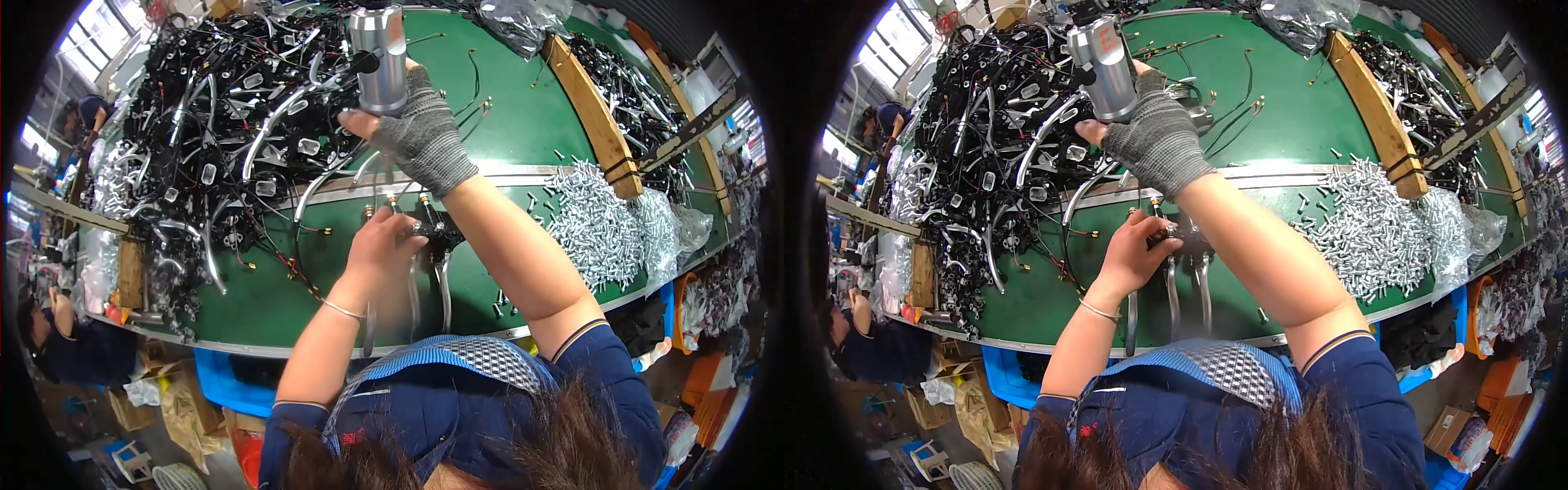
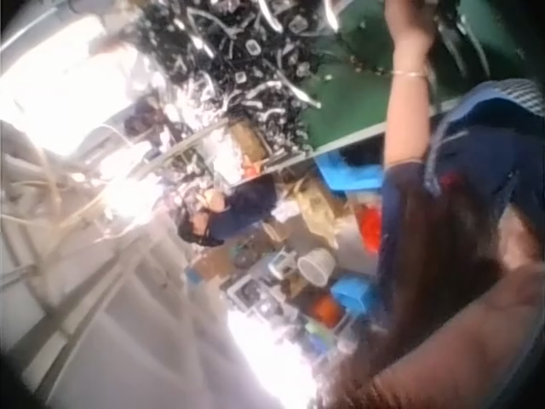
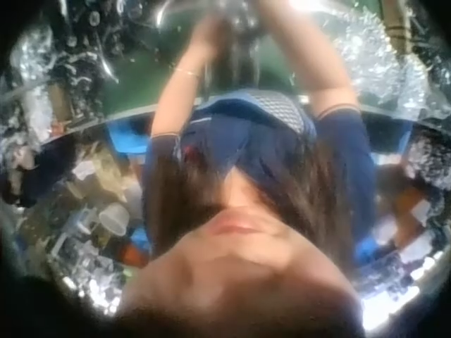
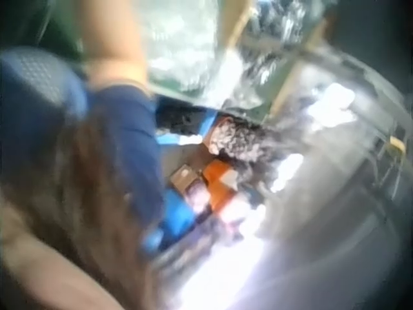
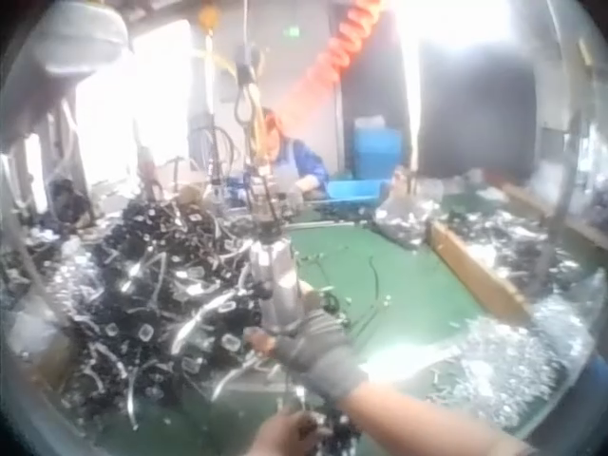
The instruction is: The worker is assembling small plastic components on a production line using a pneumatic screwdriver.
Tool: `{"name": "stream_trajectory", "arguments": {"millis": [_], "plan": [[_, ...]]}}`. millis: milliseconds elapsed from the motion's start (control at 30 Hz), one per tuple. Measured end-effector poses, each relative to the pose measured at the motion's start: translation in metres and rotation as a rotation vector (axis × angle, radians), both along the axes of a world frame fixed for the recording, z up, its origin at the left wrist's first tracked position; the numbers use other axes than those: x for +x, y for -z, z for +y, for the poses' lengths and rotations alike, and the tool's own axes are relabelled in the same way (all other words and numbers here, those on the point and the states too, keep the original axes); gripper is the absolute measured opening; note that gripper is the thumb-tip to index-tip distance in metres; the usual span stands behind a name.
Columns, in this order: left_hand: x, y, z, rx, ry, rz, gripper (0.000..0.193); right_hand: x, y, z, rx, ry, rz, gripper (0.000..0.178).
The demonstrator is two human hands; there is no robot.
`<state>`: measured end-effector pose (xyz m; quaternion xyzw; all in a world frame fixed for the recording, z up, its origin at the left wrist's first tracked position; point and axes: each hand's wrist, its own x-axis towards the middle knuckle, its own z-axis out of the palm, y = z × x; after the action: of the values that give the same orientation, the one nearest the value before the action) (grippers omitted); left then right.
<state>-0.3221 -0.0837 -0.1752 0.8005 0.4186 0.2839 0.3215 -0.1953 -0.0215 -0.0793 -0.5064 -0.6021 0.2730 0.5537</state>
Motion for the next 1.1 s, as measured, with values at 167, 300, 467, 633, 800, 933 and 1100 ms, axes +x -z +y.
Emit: {"name": "stream_trajectory", "arguments": {"millis": [167, 300, 467, 633, 800, 933, 1100], "plan": [[-0.011, 0.001, 0.002, 0.065, -0.012, -0.031, 0.024, 0.014, -0.006, -0.003, 0.153, 0.134, 0.027, 0.077], [-0.017, -0.002, -0.001, 0.012, -0.046, -0.047, 0.023, 0.038, -0.021, -0.022, -0.191, -0.032, 0.308, 0.060], [-0.013, -0.003, -0.006, -0.013, -0.090, -0.118, 0.022, 0.033, 0.018, -0.041, -0.008, -0.071, 0.748, 0.057], [-0.012, -0.003, -0.004, 0.023, -0.077, -0.092, 0.022, 0.030, 0.027, -0.045, 0.005, 0.008, 0.776, 0.055], [-0.012, -0.001, -0.005, -0.014, -0.091, -0.117, 0.021, 0.027, 0.027, -0.045, 0.010, -0.017, 0.782, 0.055], [-0.012, -0.004, -0.005, 0.012, -0.091, -0.078, 0.020, 0.029, 0.031, -0.045, 0.002, -0.010, 0.788, 0.054], [-0.011, -0.005, -0.005, -0.040, -0.115, -0.081, 0.020, 0.026, 0.036, -0.043, -0.031, -0.014, 0.799, 0.051]]}}
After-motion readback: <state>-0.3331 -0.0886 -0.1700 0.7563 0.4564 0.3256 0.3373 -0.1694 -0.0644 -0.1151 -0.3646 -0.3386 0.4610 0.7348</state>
